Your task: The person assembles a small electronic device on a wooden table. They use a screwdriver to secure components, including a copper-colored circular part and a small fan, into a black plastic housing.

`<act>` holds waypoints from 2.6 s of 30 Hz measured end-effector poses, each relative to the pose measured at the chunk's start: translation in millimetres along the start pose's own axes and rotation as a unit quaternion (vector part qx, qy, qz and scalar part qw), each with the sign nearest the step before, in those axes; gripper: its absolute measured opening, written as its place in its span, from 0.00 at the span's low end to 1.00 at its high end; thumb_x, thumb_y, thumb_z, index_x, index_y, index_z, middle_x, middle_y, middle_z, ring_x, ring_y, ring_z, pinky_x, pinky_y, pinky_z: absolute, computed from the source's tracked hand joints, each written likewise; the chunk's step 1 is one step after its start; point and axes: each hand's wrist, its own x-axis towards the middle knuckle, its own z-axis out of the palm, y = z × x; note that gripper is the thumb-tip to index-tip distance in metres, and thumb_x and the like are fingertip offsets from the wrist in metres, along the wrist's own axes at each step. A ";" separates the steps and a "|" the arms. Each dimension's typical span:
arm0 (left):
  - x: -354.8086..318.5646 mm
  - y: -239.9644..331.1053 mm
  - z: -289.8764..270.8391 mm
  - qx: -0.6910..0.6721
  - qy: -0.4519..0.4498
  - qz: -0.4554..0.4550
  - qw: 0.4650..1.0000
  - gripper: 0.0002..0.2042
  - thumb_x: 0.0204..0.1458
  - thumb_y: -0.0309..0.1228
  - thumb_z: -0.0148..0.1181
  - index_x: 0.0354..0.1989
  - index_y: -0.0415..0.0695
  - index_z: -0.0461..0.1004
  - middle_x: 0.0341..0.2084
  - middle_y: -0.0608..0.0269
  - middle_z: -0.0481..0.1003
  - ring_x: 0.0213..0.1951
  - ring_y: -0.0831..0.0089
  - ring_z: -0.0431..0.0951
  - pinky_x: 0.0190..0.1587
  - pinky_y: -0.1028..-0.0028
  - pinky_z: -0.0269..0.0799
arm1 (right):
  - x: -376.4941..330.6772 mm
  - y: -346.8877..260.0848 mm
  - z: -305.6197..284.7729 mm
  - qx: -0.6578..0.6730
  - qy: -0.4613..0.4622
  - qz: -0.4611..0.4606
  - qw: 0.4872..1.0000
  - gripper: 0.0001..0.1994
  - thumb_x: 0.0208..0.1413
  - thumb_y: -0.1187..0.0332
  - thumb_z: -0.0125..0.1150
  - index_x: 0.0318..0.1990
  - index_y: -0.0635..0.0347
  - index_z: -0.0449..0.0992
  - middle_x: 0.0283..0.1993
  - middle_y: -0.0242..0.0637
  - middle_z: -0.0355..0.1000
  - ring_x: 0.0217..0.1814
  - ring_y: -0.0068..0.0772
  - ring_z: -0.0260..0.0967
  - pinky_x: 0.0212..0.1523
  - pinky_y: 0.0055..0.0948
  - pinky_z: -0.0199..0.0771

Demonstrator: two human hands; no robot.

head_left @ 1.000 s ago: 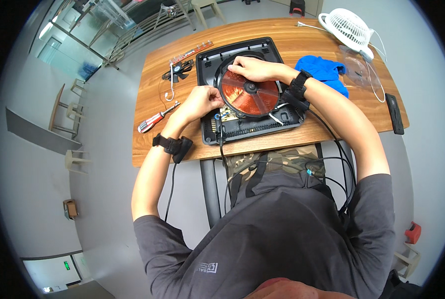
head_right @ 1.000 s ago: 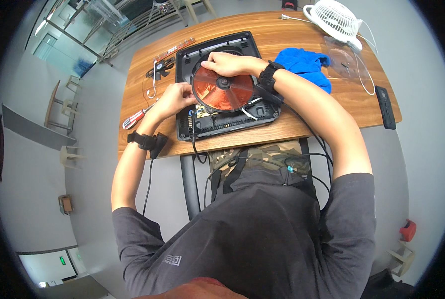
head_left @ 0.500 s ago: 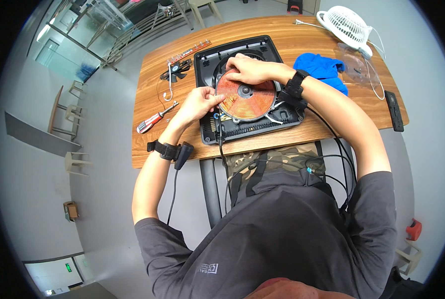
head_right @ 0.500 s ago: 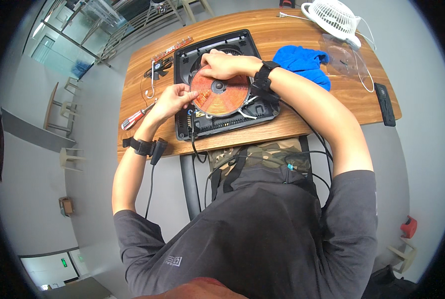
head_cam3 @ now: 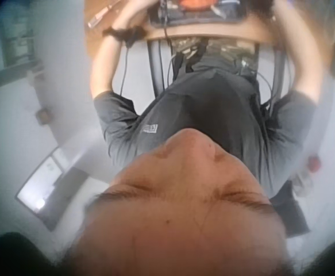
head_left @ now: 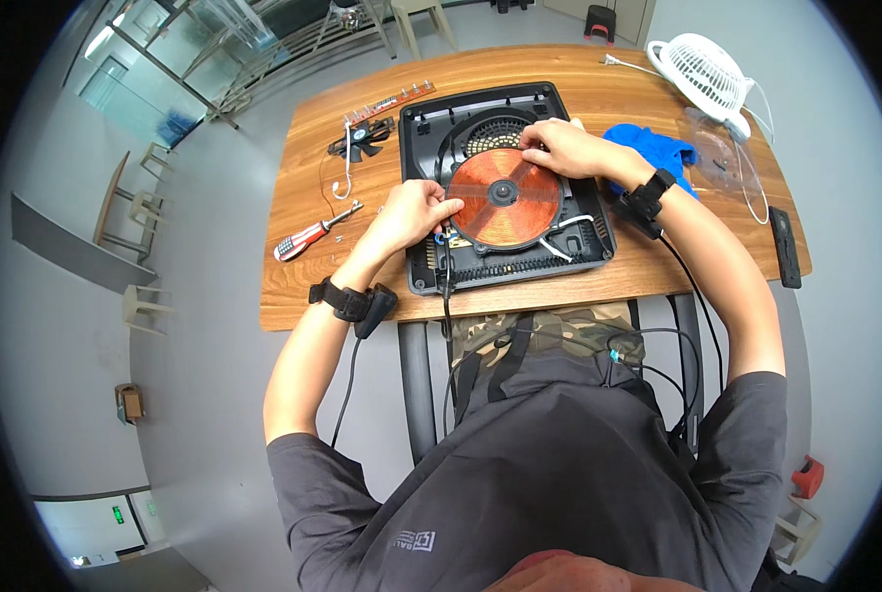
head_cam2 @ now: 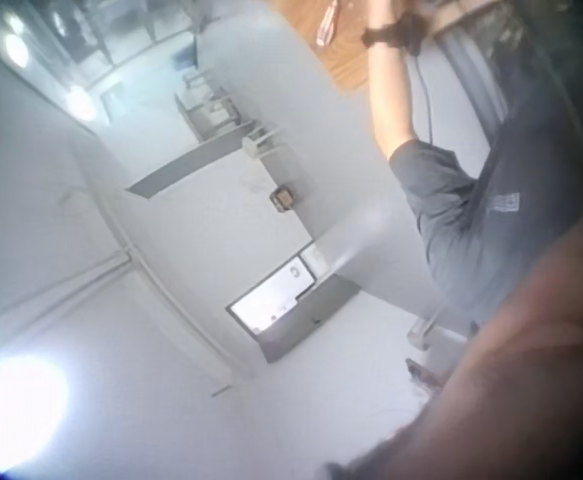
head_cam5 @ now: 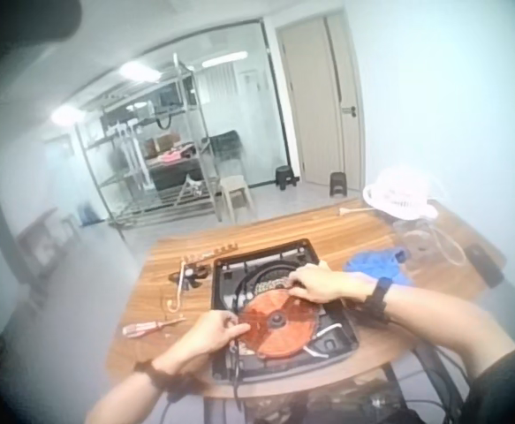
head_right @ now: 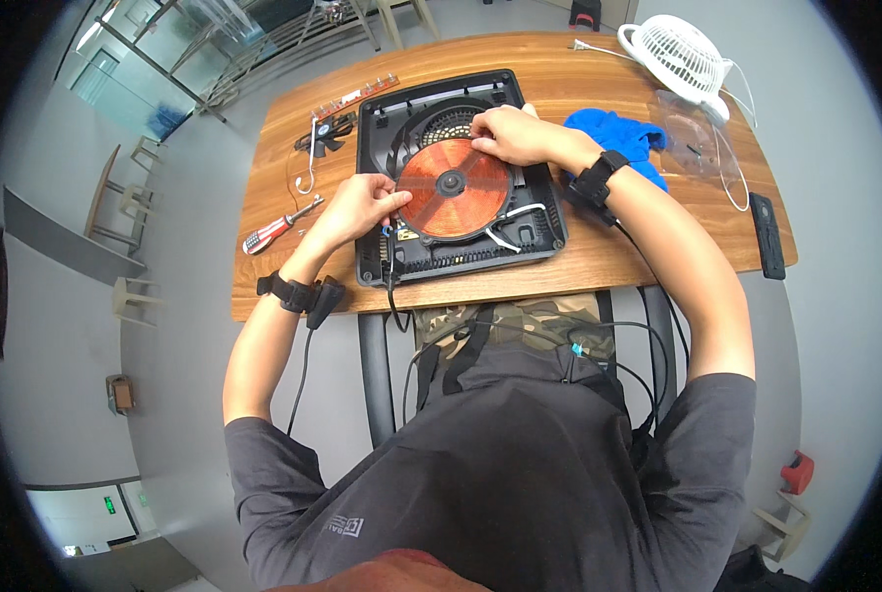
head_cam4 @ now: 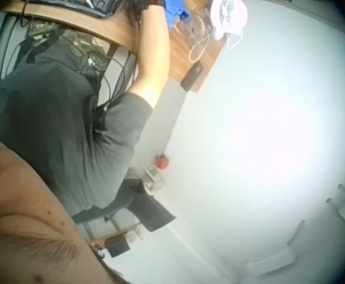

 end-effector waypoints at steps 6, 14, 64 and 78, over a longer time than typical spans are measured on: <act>1.4 -4.0 1.7 0.007 -0.005 0.003 1.000 0.15 0.60 0.38 0.66 0.32 0.35 0.79 0.19 0.65 0.79 0.23 0.82 0.78 0.27 0.77 0.72 | -2.9 7.6 0.8 0.155 -0.029 -0.004 0.988 0.13 0.69 0.64 0.55 0.52 0.64 0.76 0.43 0.43 0.78 0.46 0.34 0.74 0.50 0.34 0.73; 0.2 -0.6 2.6 -0.004 -0.004 -0.009 1.000 0.16 0.58 0.39 0.68 0.36 0.33 0.81 0.19 0.62 0.80 0.24 0.79 0.81 0.29 0.75 0.75 | 0.7 26.0 -7.6 0.214 -0.103 0.000 0.971 0.15 0.70 0.66 0.52 0.59 0.63 0.76 0.52 0.39 0.78 0.56 0.29 0.72 0.59 0.30 0.70; -6.7 -7.7 -3.4 -0.055 0.010 0.009 0.998 0.16 0.61 0.31 0.61 0.52 0.33 0.73 0.31 0.62 0.80 0.28 0.79 0.79 0.32 0.76 0.75 | -5.6 37.8 10.2 0.224 0.000 -0.014 0.974 0.05 0.61 0.70 0.62 0.40 0.61 0.79 0.37 0.36 0.78 0.41 0.27 0.73 0.45 0.31 0.74; -55.6 -110.0 -113.3 0.329 0.119 -0.028 0.936 0.09 0.53 0.26 0.63 0.41 0.39 0.80 0.43 0.49 0.76 0.46 0.49 0.79 0.50 0.58 0.76 | -6.1 31.9 7.1 0.238 -0.011 0.007 0.971 0.06 0.62 0.71 0.60 0.42 0.63 0.78 0.40 0.36 0.78 0.44 0.28 0.72 0.47 0.30 0.73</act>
